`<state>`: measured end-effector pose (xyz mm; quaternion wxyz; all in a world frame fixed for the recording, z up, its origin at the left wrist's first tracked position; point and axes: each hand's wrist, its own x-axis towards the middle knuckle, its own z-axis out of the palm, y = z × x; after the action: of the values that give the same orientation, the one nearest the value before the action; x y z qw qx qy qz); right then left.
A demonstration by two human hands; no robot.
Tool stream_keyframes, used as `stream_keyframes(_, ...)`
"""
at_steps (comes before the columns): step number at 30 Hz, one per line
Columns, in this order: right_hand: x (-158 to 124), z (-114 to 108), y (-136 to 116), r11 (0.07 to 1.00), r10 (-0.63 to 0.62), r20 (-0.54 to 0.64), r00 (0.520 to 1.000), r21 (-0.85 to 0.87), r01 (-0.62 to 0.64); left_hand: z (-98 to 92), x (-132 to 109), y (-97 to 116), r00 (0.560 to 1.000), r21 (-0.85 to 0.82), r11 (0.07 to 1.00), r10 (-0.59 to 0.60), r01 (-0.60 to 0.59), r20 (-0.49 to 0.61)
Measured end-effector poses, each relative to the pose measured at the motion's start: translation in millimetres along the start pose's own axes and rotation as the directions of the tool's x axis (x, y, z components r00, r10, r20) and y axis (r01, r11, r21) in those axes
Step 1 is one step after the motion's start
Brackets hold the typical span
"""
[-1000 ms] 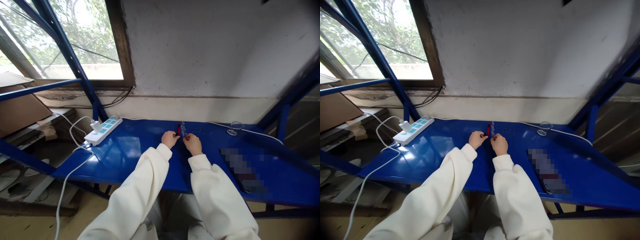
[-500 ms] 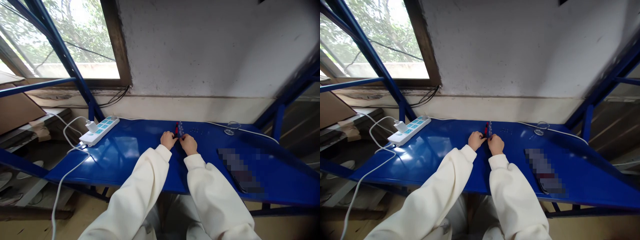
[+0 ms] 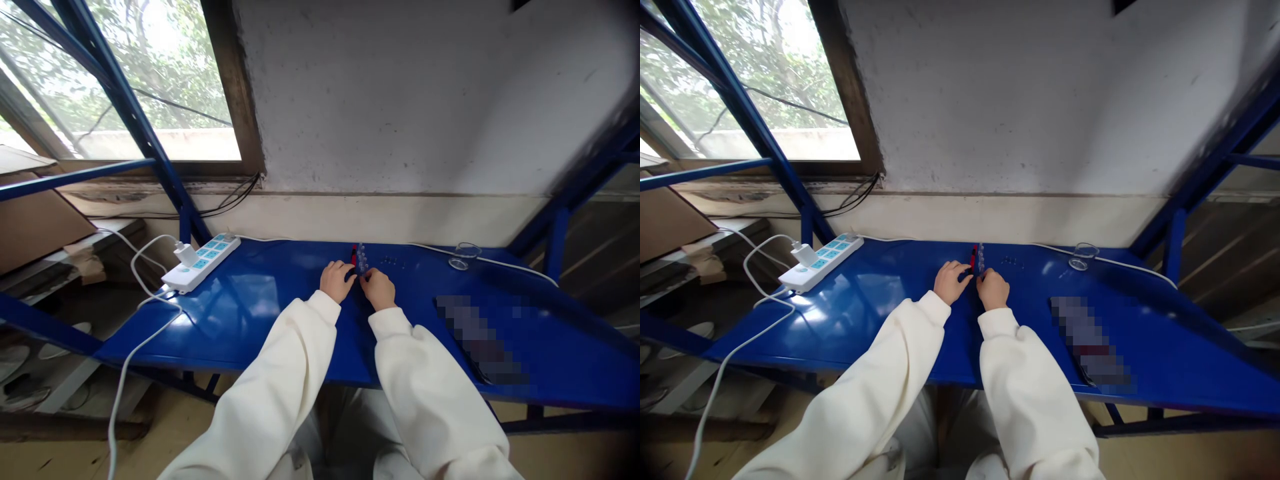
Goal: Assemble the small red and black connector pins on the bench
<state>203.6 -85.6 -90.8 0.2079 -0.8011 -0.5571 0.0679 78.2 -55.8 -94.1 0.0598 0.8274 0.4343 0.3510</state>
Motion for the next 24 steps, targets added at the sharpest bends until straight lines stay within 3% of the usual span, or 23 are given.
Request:
stream_keyframes(9, 0, 0, -2, 1.0, 0.01, -0.002, 1.0, -0.014, -0.01, -6.5, 2, 2, 0.998, 0.058, 0.997, -0.05, 0.048, 0.026)
stream_keyframes(12, 0, 0, -2, 1.0, 0.004, -0.004, 1.0, -0.017, -0.004, -15.1, 4, -3, 0.996, -0.015, 0.996, -0.086, 0.086, 0.015)
stream_keyframes(16, -1, 0, 0, 1.0, 0.001, -0.005, 1.0, 0.007, -0.001, -34.4, 0, -20, 0.984, -0.178, 0.976, -0.147, 0.127, -0.101)
stream_keyframes(20, -6, -5, -11, 0.983, -0.093, -0.095, 0.991, 0.151, 0.106, -49.0, -12, -40, 0.933, -0.33, 0.929, -0.257, 0.167, -0.25)
stream_keyframes(24, -8, -18, -38, 0.947, -0.184, -0.196, 0.963, 0.227, 0.227, -50.3, -17, -47, 0.864, -0.434, 0.87, -0.391, 0.235, -0.316)
